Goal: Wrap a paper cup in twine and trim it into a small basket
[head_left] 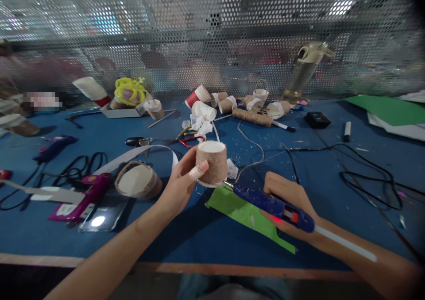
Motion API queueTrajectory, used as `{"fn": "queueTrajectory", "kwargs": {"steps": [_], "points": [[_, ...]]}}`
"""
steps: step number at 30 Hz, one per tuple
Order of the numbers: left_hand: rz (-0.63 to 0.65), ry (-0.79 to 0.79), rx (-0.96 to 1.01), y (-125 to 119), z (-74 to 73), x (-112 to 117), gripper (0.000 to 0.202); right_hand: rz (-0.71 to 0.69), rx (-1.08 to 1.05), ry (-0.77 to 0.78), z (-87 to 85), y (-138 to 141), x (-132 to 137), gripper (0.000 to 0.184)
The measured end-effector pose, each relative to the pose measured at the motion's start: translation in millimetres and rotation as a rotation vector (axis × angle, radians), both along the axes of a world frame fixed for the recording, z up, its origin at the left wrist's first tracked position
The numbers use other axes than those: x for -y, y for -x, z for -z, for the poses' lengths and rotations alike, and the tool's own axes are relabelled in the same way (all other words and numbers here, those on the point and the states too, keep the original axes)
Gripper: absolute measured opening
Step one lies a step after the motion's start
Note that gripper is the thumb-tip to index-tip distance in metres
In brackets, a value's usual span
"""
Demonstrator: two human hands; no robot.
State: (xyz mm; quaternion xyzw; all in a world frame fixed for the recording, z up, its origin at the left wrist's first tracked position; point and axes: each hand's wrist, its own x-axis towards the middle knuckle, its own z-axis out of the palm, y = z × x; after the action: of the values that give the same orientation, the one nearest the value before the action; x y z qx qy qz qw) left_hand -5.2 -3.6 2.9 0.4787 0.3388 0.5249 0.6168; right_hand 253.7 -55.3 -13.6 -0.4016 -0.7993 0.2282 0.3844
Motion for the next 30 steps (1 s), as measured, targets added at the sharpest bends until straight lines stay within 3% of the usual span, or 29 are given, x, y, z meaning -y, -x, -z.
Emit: {"fn": "queueTrajectory", "kwargs": {"steps": [12,30], "points": [[0.002,0.169,0.083,0,-10.3,2,0.054,-0.014,-0.054,0.029,-7.4,-3,-4,0.029],[-0.023,0.185,0.098,0,-12.5,3,0.051,-0.012,-0.121,0.125,-8.0,-1,-4,0.026]]}}
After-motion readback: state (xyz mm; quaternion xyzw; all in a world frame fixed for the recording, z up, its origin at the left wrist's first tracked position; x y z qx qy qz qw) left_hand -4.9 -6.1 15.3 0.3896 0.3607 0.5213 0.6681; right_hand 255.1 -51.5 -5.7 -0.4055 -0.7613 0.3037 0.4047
